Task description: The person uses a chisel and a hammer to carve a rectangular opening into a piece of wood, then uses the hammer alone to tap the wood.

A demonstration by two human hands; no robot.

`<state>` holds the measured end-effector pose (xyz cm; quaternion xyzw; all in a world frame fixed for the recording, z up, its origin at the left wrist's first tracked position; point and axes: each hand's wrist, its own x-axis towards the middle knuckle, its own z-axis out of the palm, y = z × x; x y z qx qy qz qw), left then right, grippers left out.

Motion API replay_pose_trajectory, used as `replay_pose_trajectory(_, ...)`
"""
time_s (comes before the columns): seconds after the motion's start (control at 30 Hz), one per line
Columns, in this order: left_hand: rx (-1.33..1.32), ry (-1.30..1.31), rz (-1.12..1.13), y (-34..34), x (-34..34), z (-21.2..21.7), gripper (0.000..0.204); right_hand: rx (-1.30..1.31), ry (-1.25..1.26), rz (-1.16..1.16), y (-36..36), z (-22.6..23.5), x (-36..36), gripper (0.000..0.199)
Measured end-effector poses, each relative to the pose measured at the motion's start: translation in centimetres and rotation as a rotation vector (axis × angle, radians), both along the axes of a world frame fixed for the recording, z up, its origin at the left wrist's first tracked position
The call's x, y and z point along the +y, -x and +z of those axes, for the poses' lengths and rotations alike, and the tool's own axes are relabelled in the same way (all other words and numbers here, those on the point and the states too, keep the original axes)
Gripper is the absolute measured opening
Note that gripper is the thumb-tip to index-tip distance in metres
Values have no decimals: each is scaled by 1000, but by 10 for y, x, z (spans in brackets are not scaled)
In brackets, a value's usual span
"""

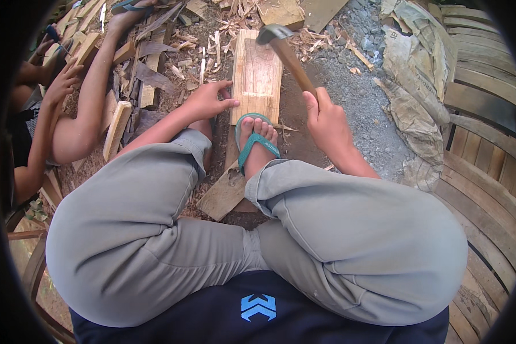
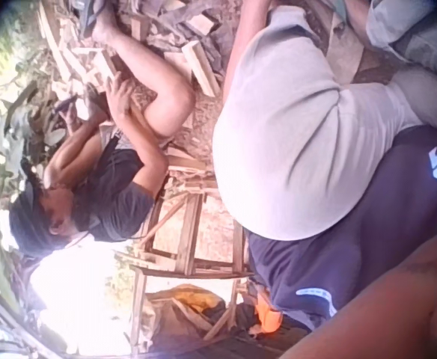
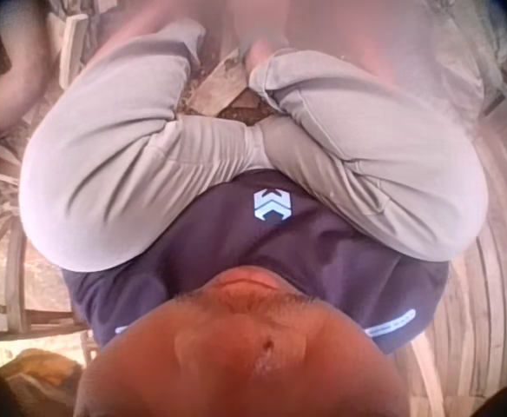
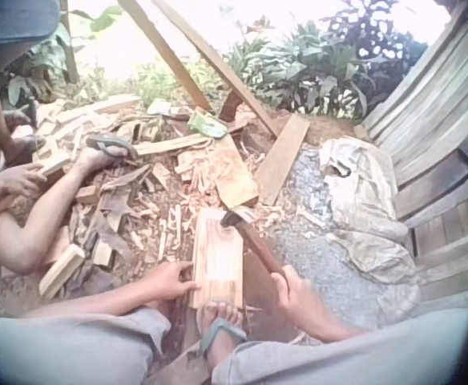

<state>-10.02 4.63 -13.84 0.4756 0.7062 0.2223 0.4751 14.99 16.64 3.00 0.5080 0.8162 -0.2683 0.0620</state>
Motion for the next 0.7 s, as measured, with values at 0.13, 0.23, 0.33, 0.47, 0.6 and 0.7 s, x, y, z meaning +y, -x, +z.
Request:
replay_pose_trajectory(0.13, 43, -13, -49, 2, 4, -1, 79, -156, -20, 169, -43, -69, -17, 34)
replay_pose_trajectory(0.23, 74, -17, -41, 4, 4, -1, 78, -128, 18, 160, -16, -35, -2, 35)
replay_pose_trajectory(0.33, -6, 8, -8, -1, -1, 2, 78, 47, -49, 32, -15, -39, -14, 37)
replay_pose_trajectory(0.47, 28, -12, -50, 3, 3, 0, 77, -175, -61, 185, -22, -60, -7, 37)
replay_pose_trajectory(0.6, 52, -53, -26, 3, 2, -2, 78, 16, 31, 21, 5, -23, -2, 35)
replay_pose_trajectory(0.7, -28, -16, -16, 4, 6, -7, 79, 91, -51, -19, -4, -45, -26, 40)
